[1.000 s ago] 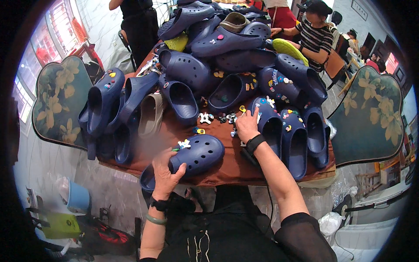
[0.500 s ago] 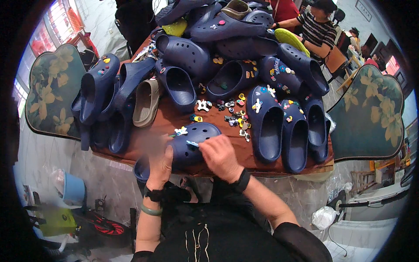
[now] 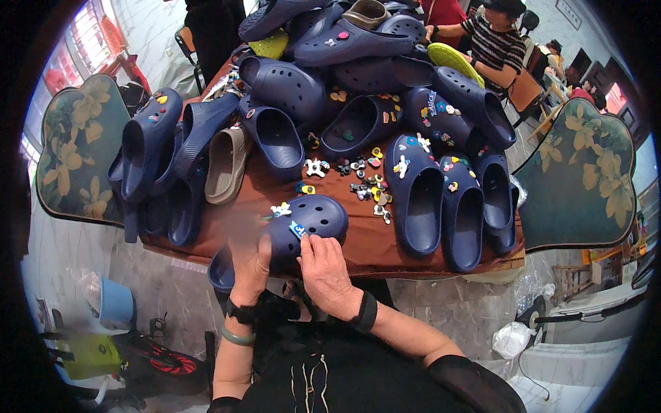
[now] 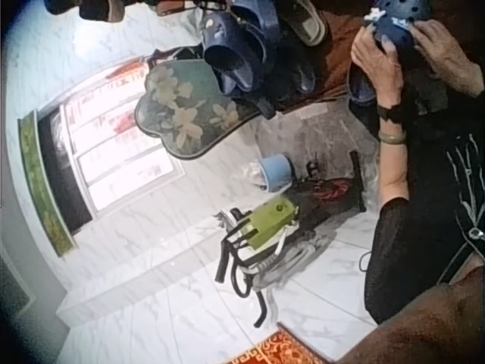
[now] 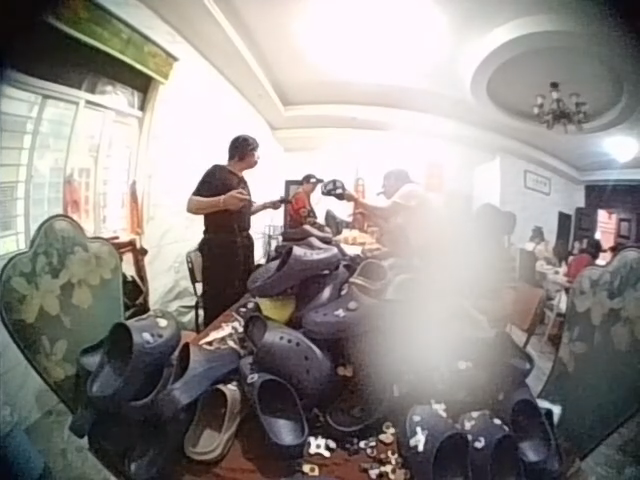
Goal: Attaching decorative charms into the holes of plastic clogs.
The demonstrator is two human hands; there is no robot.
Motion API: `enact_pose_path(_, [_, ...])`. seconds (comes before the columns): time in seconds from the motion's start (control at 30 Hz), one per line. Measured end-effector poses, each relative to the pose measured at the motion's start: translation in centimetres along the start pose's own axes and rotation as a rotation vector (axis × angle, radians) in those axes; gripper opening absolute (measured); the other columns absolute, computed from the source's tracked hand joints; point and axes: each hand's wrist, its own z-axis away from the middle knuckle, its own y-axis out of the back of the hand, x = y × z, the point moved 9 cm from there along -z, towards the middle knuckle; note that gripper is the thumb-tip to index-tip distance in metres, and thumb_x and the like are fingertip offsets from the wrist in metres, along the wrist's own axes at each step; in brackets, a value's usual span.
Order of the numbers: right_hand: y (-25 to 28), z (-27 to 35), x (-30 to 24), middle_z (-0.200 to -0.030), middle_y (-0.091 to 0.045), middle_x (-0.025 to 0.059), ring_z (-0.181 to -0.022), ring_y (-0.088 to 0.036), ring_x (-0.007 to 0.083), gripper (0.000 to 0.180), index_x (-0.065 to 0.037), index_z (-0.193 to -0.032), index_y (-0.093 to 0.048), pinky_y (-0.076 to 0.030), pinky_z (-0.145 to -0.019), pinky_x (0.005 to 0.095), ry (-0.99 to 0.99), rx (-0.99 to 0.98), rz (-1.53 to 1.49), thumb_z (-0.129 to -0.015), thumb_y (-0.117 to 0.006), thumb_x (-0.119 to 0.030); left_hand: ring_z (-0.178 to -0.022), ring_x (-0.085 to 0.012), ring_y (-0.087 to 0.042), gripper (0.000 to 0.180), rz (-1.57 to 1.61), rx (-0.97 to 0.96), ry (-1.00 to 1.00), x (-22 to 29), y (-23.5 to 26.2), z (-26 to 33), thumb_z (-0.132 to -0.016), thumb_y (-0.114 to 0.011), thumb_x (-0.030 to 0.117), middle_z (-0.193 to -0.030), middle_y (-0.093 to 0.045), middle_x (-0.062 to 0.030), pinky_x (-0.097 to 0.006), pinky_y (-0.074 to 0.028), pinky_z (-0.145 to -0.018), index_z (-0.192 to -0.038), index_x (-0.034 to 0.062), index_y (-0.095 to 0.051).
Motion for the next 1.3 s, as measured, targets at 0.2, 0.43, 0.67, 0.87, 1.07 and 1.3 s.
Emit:
enact_pose_path(0.2, [-0.2, -1.0, 0.2, -0.107, -0.056, 0.0215, -0.098, -0.056, 0.0371, 0.040, 0.009, -0.120, -0.055, -0.047, -0.086, 0.0436, -0.037, -0.075, -0.090, -0.083, -0.064, 0.000, -0.120, -0.0320, -0.050, 0.035, -0.022, 0.005, -0.018, 0.0, 0.2, -0.4, -0.095, -0.053, 0.033, -0.123, -0.057, -0.0158, -0.046, -0.030, -0.108, -0.118, 0.0070, -0.056])
enact_pose_path(0.43, [0.1, -2.4, 4.0, -0.094, -0.066, 0.0095, -0.083, -0.065, 0.0278, 0.026, -0.007, -0.102, -0.068, -0.053, -0.072, 0.0364, 0.245, -0.115, -0.237, -0.076, -0.074, -0.010, -0.119, -0.0328, -0.050, 0.036, -0.065, 0.015, -0.085, 0.3, 0.4, -0.1, -0.093, -0.055, 0.033, -0.122, -0.056, -0.0165, -0.047, -0.031, -0.105, -0.118, 0.0070, -0.055])
enact_pose_path(0.67, [0.0, -7.3, 2.3, -0.114, -0.058, 0.0022, -0.113, -0.053, 0.0259, 0.033, -0.016, -0.098, -0.064, -0.037, -0.102, 0.0463, 0.584, -0.336, -0.215, -0.070, -0.080, -0.024, -0.117, -0.0321, -0.050, 0.036, -0.051, 0.017, -0.082, 0.8, 0.4, 0.0, -0.094, -0.055, 0.035, -0.121, -0.056, -0.0150, -0.047, -0.031, -0.104, -0.119, 0.0079, -0.054])
enact_pose_path(0.87, [-1.4, -6.6, 4.7, -0.106, -0.060, 0.0003, -0.113, -0.050, 0.0255, 0.028, -0.019, -0.090, -0.068, -0.034, -0.101, 0.0445, 0.414, -0.354, -0.358, -0.071, -0.083, -0.033, -0.119, -0.0313, -0.050, 0.035, -0.048, 0.012, -0.073, 0.8, 0.3, -0.1, -0.094, -0.055, 0.033, -0.123, -0.057, -0.0150, -0.047, -0.030, -0.106, -0.119, 0.0080, -0.056])
enact_pose_path(1.07, [-2.5, -3.1, 6.4, -0.104, -0.057, 0.0030, -0.109, -0.050, 0.0256, 0.026, -0.017, -0.086, -0.070, -0.032, -0.100, 0.0446, 0.065, -0.095, -0.445, -0.072, -0.084, -0.034, -0.121, -0.0319, -0.049, 0.035, -0.050, 0.012, -0.045, 0.6, 0.4, -0.1, -0.092, -0.057, 0.030, -0.123, -0.056, -0.0149, -0.048, -0.029, -0.107, -0.119, 0.0081, -0.056])
enact_pose_path(1.3, [0.4, -0.9, 4.3, -0.106, -0.055, 0.0020, -0.104, -0.049, 0.0258, 0.034, -0.019, -0.099, -0.072, -0.039, -0.096, 0.0464, 0.193, 0.296, -0.157, -0.067, -0.085, -0.022, -0.119, -0.0321, -0.051, 0.033, -0.074, 0.018, -0.055, 0.2, 0.2, -0.2, -0.094, -0.054, 0.030, -0.121, -0.058, -0.0153, -0.046, -0.032, -0.106, -0.117, 0.0063, -0.056])
